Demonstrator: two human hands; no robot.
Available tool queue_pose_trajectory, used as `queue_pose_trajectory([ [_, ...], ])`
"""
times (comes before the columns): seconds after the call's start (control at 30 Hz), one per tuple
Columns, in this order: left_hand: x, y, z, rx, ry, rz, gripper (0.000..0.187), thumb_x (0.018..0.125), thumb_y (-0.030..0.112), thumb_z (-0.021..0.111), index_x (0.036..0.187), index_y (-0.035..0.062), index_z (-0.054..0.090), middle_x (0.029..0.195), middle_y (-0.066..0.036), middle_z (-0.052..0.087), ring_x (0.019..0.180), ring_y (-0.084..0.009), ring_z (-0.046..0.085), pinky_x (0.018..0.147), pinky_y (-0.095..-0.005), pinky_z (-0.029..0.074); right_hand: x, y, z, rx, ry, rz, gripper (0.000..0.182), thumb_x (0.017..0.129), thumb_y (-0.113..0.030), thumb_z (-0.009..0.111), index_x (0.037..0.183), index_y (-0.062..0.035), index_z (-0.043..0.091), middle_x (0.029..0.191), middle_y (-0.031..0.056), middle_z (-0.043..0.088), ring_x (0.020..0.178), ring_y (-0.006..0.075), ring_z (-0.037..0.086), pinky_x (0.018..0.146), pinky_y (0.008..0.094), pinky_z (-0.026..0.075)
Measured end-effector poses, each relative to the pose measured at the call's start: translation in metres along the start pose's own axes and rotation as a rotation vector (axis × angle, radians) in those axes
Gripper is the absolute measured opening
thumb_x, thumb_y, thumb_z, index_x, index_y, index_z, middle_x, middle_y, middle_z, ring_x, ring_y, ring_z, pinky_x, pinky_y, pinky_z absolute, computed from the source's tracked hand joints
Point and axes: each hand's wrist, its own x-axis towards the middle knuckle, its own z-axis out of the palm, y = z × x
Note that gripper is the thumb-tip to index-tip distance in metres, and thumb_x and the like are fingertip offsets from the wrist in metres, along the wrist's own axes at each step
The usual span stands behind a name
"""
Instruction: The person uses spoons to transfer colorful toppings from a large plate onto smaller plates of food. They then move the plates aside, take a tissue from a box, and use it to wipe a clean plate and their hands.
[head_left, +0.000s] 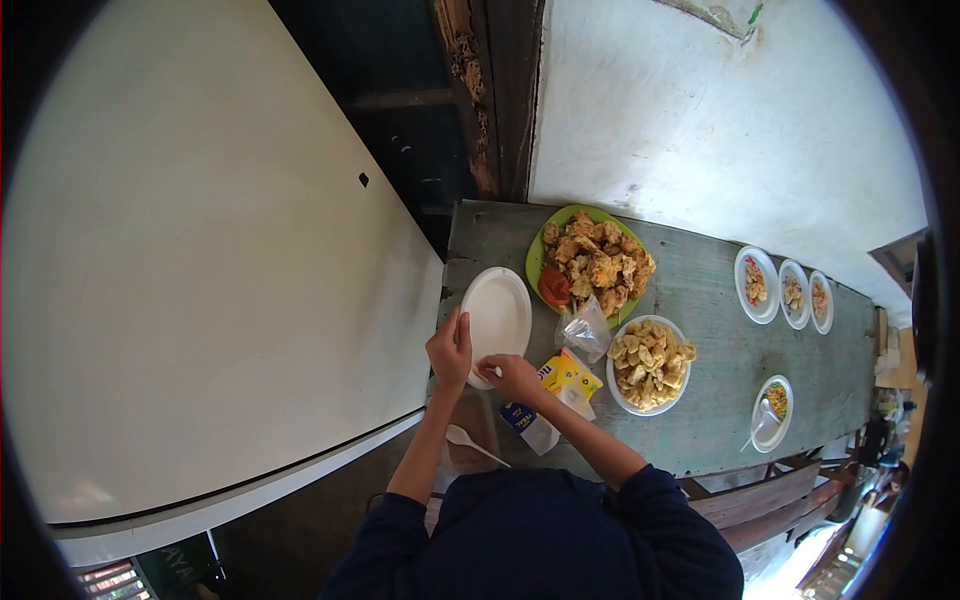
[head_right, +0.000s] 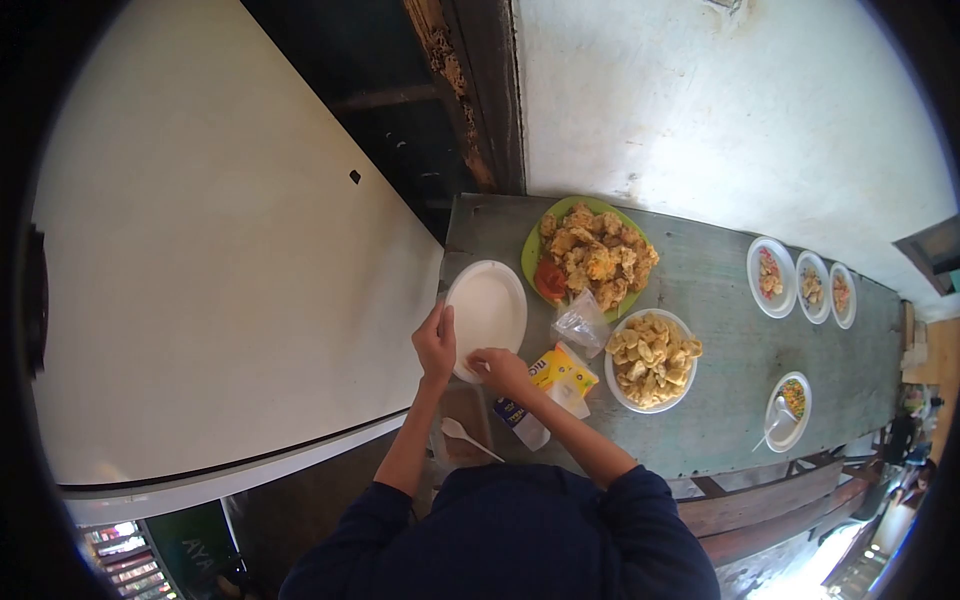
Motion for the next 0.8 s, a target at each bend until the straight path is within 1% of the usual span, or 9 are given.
queue_pose_trajectory([
  [0.07, -0.005, -0.001, -0.005, 0.082, -0.097, -0.108, 0.024, 0.086, 0.017, 0.057, 0.096, -0.0048, 0.062, 0.069, -0.019, 0.062, 0.056, -0.024, 0.062, 0.05, -0.0297, 0.045, -0.006, 0.014, -0.007, -0.359, -0.06, 0.063, 0.014, 0.077, -0.014, 0.058, 0.088, -0.0089, 0.065, 0.079, 0.0092, 0.065, 0.07, 0.0267, 0.062, 0.064, 0.0319, 0.048],
  [0.2, -0.003, -0.005, -0.007, 0.002, -0.023, -0.028, 0.024, 0.086, 0.016, 0.057, 0.097, -0.0048, 0.062, 0.067, -0.018, 0.061, 0.052, -0.021, 0.059, 0.049, -0.0284, 0.044, 0.024, 0.02, -0.033, -0.298, 0.122, 0.17, 0.014, 0.077, -0.018, 0.058, 0.087, -0.0121, 0.065, 0.081, 0.0083, 0.065, 0.076, 0.0288, 0.062, 0.065, 0.0358, 0.048],
  [0.27, -0.004, -0.002, -0.01, 0.002, -0.071, -0.109, 0.027, 0.087, 0.017, 0.055, 0.1, -0.0059, 0.06, 0.072, -0.018, 0.063, 0.058, -0.0152, 0.057, 0.055, -0.0272, 0.045, 0.046, 0.019, -0.042, -0.208, 0.197, 0.205, 0.017, 0.077, -0.023, 0.058, 0.089, -0.0138, 0.065, 0.082, 0.0094, 0.065, 0.079, 0.0287, 0.062, 0.067, 0.0376, 0.048],
  [0.33, -0.005, -0.002, -0.009, 0.011, -0.116, -0.143, 0.027, 0.087, 0.018, 0.055, 0.099, -0.0059, 0.06, 0.072, -0.018, 0.062, 0.058, -0.0154, 0.057, 0.055, -0.0272, 0.045, 0.066, 0.024, -0.038, 0.011, 0.443, 0.112, 0.016, 0.077, -0.016, 0.061, 0.089, -0.0057, 0.064, 0.073, 0.0062, 0.063, 0.064, 0.0173, 0.061, 0.056, 0.0294, 0.046],
  [0.47, -0.007, 0.003, -0.002, 0.024, -0.141, -0.195, 0.028, 0.087, 0.019, 0.054, 0.099, -0.0055, 0.061, 0.072, -0.019, 0.062, 0.059, -0.0162, 0.059, 0.056, -0.0273, 0.045, 0.075, 0.004, -0.014, 0.328, 0.372, 0.026, 0.017, 0.08, -0.012, 0.059, 0.093, -0.0031, 0.061, 0.077, 0.0025, 0.062, 0.064, 0.0092, 0.056, 0.055, 0.0239, 0.045],
  [0.5, -0.007, 0.0, -0.002, 0.027, -0.14, -0.198, 0.028, 0.087, 0.019, 0.054, 0.099, -0.0055, 0.061, 0.072, -0.019, 0.062, 0.059, -0.0162, 0.059, 0.056, -0.0273, 0.045, 0.069, -0.008, -0.007, 0.356, 0.339, -0.025, 0.017, 0.08, -0.013, 0.058, 0.092, -0.0019, 0.062, 0.078, 0.0088, 0.064, 0.071, 0.0167, 0.061, 0.063, 0.0281, 0.046],
  [0.57, -0.003, -0.006, 0.002, -0.03, -0.024, -0.081, 0.028, 0.087, 0.02, 0.055, 0.099, -0.0054, 0.061, 0.071, -0.019, 0.062, 0.055, -0.0149, 0.055, 0.053, -0.0274, 0.044, 0.052, -0.027, 0.007, 0.327, 0.283, -0.04, 0.017, 0.08, -0.013, 0.058, 0.093, -0.0032, 0.061, 0.08, 0.0106, 0.064, 0.069, 0.0206, 0.062, 0.062, 0.03, 0.047],
  [0.7, 0.003, -0.007, -0.001, -0.049, -0.061, -0.128, 0.028, 0.087, 0.019, 0.056, 0.099, -0.0051, 0.061, 0.07, -0.018, 0.062, 0.052, -0.0137, 0.051, 0.051, -0.0274, 0.042, 0.046, -0.04, 0.0, 0.069, 0.241, -0.01, 0.016, 0.079, -0.013, 0.058, 0.093, -0.006, 0.061, 0.083, 0.0114, 0.063, 0.067, 0.0269, 0.061, 0.06, 0.0344, 0.047],
  [0.8, 0.005, -0.005, -0.003, 0.004, -0.073, -0.058, 0.029, 0.086, 0.019, 0.056, 0.1, -0.0056, 0.06, 0.069, -0.018, 0.061, 0.051, -0.0132, 0.049, 0.049, -0.0272, 0.041, 0.066, -0.035, -0.013, -0.146, 0.45, -0.275, 0.012, 0.077, -0.012, 0.06, 0.088, -0.0078, 0.062, 0.079, 0.0095, 0.062, 0.062, 0.029, 0.06, 0.055, 0.0354, 0.047],
])
